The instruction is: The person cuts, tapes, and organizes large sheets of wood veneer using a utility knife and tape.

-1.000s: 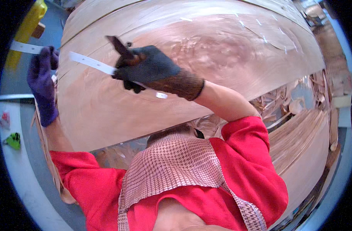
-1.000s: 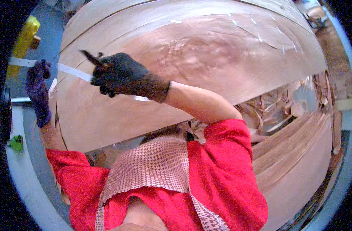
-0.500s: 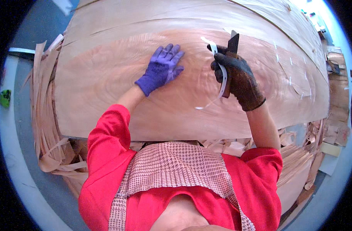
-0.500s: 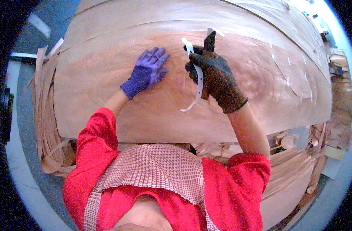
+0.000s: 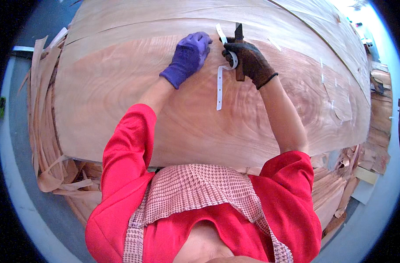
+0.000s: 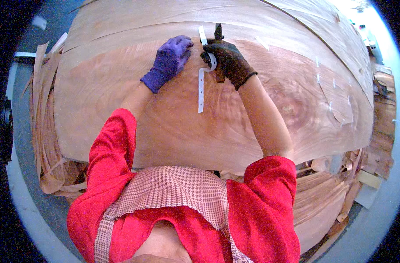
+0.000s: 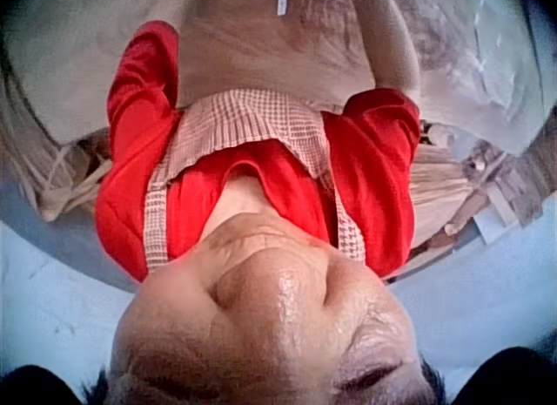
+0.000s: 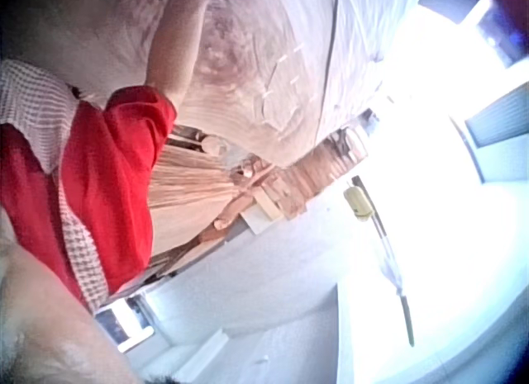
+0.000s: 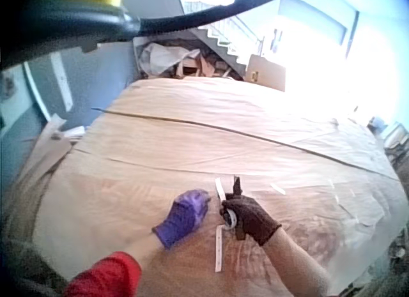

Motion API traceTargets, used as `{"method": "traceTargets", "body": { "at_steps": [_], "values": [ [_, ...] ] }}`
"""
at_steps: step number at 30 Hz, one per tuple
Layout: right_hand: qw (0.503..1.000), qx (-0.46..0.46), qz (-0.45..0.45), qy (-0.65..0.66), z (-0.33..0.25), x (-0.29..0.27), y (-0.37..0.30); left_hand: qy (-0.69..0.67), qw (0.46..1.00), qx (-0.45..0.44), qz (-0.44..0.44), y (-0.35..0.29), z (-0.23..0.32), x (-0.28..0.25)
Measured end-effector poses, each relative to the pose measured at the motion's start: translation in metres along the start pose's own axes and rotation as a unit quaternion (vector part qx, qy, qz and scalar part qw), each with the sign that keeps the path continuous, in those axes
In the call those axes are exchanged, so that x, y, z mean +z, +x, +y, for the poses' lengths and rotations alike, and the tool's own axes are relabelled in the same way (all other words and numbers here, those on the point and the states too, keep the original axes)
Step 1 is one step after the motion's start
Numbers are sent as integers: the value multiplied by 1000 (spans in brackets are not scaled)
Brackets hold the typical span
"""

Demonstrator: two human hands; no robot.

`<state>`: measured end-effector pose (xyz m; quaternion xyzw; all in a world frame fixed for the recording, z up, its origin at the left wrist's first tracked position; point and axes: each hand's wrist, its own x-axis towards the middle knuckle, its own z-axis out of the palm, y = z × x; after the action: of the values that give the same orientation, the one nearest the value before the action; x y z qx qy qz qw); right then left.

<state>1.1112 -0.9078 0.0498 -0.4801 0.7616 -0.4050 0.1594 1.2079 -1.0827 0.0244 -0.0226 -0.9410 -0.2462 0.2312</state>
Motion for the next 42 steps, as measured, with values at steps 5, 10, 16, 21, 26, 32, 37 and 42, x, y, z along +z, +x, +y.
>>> {"method": "traceTargets", "body": {
  "at_steps": [5,10,16,21,26,32,37,42],
  "values": [
    [1000,14,18,0,-3,11,-11,29,997,70,9,9,-9,-3],
    [986,120,-22,113,-25,2,-22,164,973,133,-95,15,-3,-8],
    [994,73,-75,18,-5,-34,-21,199,964,156,-84,15,-3,-9],
    [907,360,0,218,-10,-67,-32,159,972,145,-96,15,-5,-10],
    [922,265,30,282,-23,-65,11,81,992,81,53,27,-37,-25],
    [994,47,32,96,16,-2,103,-37,999,13,-16,43,-74,-11],
    [973,-6,-109,-201,9,1,101,-32,998,38,43,44,-68,-19],
    [917,-60,-185,-347,5,2,109,166,980,75,-78,50,-70,-17]
  ]
}}
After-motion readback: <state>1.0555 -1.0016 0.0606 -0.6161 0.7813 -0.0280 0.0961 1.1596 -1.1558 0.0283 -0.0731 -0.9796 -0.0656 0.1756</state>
